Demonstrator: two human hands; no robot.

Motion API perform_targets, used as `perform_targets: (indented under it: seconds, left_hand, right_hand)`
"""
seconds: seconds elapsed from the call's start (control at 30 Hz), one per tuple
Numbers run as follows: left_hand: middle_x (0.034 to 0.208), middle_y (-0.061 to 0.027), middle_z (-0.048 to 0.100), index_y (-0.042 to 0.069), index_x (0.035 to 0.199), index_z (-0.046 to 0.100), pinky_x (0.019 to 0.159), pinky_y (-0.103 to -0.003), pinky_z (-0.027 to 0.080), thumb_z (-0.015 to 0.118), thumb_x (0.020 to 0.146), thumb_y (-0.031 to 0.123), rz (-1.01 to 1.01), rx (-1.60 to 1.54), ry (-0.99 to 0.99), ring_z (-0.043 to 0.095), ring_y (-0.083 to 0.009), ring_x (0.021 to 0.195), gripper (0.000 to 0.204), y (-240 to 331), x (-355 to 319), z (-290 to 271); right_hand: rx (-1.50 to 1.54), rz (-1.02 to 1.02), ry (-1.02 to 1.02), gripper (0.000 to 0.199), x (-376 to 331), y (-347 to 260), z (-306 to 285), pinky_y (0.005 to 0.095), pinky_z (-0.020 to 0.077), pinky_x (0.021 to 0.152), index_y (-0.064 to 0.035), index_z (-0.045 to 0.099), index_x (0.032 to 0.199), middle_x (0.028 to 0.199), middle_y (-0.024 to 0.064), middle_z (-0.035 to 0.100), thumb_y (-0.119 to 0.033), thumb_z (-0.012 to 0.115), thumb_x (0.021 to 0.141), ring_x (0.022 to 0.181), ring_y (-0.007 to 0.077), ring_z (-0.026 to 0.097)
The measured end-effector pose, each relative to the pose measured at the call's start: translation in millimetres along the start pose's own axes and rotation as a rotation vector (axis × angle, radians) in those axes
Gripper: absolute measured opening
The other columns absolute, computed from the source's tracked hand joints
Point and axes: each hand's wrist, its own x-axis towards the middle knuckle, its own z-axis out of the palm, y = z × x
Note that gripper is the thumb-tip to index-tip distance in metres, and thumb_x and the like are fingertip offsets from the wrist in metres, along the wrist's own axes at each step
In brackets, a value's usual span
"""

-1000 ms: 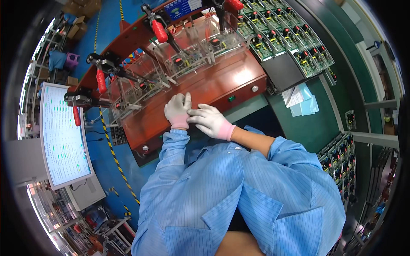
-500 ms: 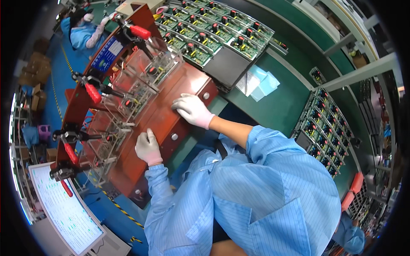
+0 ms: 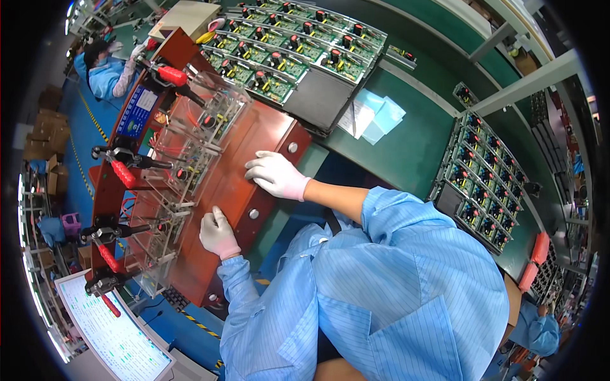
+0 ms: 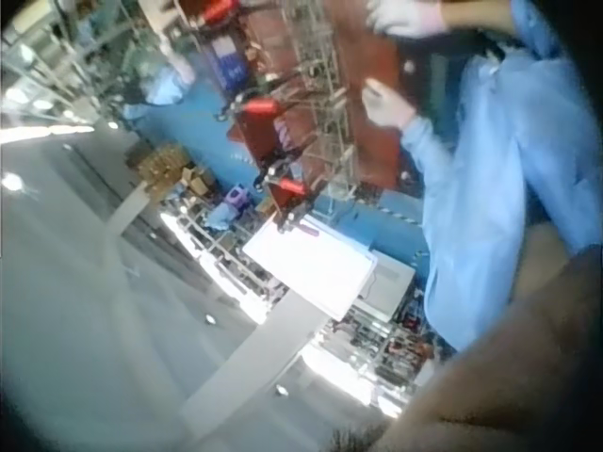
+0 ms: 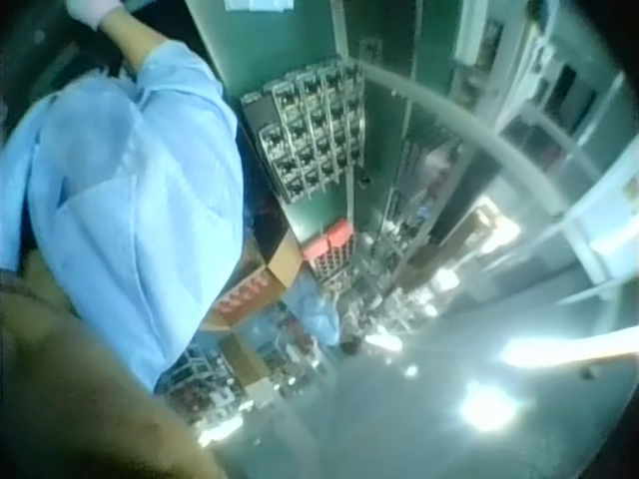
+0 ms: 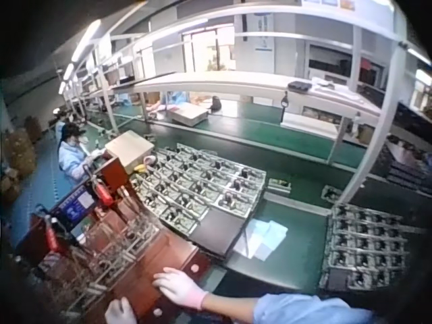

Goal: Testing circuit boards by inserting them into a testing fixture and returning them to a conveyor belt.

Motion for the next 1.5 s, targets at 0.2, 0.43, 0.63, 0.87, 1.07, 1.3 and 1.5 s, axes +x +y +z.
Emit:
perform_targets:
  seconds: [0.2, 0.43, 0.63, 0.87, 1.07, 1.3, 1.5]
  left_hand:
    - [0.066, -0.0124, 0.059, 0.003, 0.066, 0.054, 0.06, -0.044, 0.042, 0.052, 0.096, 0.038, -0.053, 0.03, -0.03, 0.053, -0.035, 0.058, 0.046, 4.3, 0.8, -1.6]
    - [0.065, -0.0116, 0.057, 0.003, 0.068, 0.053, 0.06, -0.042, 0.042, 0.05, 0.097, 0.039, -0.096, 0.003, 0.023, 0.05, -0.0319, 0.057, 0.046, 9.5, -0.7, 1.1]
    - [0.063, -0.0099, 0.054, 0.004, 0.069, 0.05, 0.058, -0.039, 0.041, 0.049, 0.098, 0.041, -0.223, 0.012, 0.05, 0.046, -0.027, 0.055, 0.048, 21.4, -4.5, 8.2]
    - [0.061, -0.0089, 0.054, 0.004, 0.071, 0.05, 0.057, -0.038, 0.041, 0.048, 0.099, 0.041, -0.31, -0.005, 0.006, 0.047, -0.0246, 0.054, 0.047, 71.5, -14.1, 14.2]
    - [0.063, -0.0088, 0.055, 0.002, 0.07, 0.051, 0.058, -0.037, 0.044, 0.053, 0.098, 0.036, -0.472, -0.076, 0.001, 0.051, -0.0229, 0.054, 0.044, 104.9, -15.9, 15.1]
    - [0.06, -0.0079, 0.052, 0.003, 0.071, 0.05, 0.056, -0.036, 0.041, 0.048, 0.099, 0.041, -0.552, -0.058, 0.027, 0.046, -0.0217, 0.052, 0.047, 121.4, -8.5, 16.4]
    - [0.059, -0.0076, 0.051, 0.004, 0.071, 0.051, 0.054, -0.035, 0.041, 0.047, 0.1, 0.04, -0.627, -0.065, 0.017, 0.046, -0.0209, 0.051, 0.047, 127.7, -4.2, 17.1]
  right_hand:
    - [0.02, -0.101, 0.028, 0.015, 2.5, 3.2, -18.7, 0.0385, 0.0426, 0.104, -0.0093, 0.065, 0.099, 0.107, 0.0055, 0.066, -0.015, 0.059, 0.087, 0.101, 0.0269, 0.061]
    - [0.295, 0.451, -0.152, 0.025, -5.5, 19.6, -95.9, 0.0365, 0.0517, 0.088, -0.0058, 0.068, 0.106, 0.096, 0.0106, 0.07, -0.02, 0.052, 0.091, 0.091, 0.0291, 0.067]
    - [0.397, 1.007, 0.302, 0.028, -38.8, 106.8, -197.5, 0.027, 0.052, 0.069, -0.0026, 0.059, 0.118, 0.099, 0.0116, 0.066, -0.017, 0.047, 0.097, 0.076, 0.0156, 0.061]
    - [0.499, 1.442, 0.817, 0.028, -72.6, 264.4, -284.9, 0.0267, 0.0472, 0.055, -0.0068, 0.055, 0.117, 0.096, 0.0118, 0.066, -0.024, 0.049, 0.096, 0.064, 0.0168, 0.058]
    - [0.54, 1.501, 0.786, 0.024, -124.1, 404.3, -317.4, 0.0268, 0.0458, 0.053, -0.0087, 0.056, 0.113, 0.093, 0.0115, 0.067, -0.025, 0.049, 0.096, 0.065, 0.0193, 0.061]
    - [0.575, 1.47, 0.812, 0.04, -128.2, 455.3, -347.4, 0.0391, 0.055, 0.081, 0.0025, 0.053, 0.116, 0.109, 0.0233, 0.061, -0.032, 0.053, 0.097, 0.1, 0.0335, 0.064]
    - [0.772, 1.588, 1.029, 0.04, -76.9, 413.3, -367.4, 0.0366, 0.0512, 0.076, 0.004, 0.054, 0.111, 0.103, 0.0222, 0.06, -0.034, 0.054, 0.098, 0.09, 0.0305, 0.061]
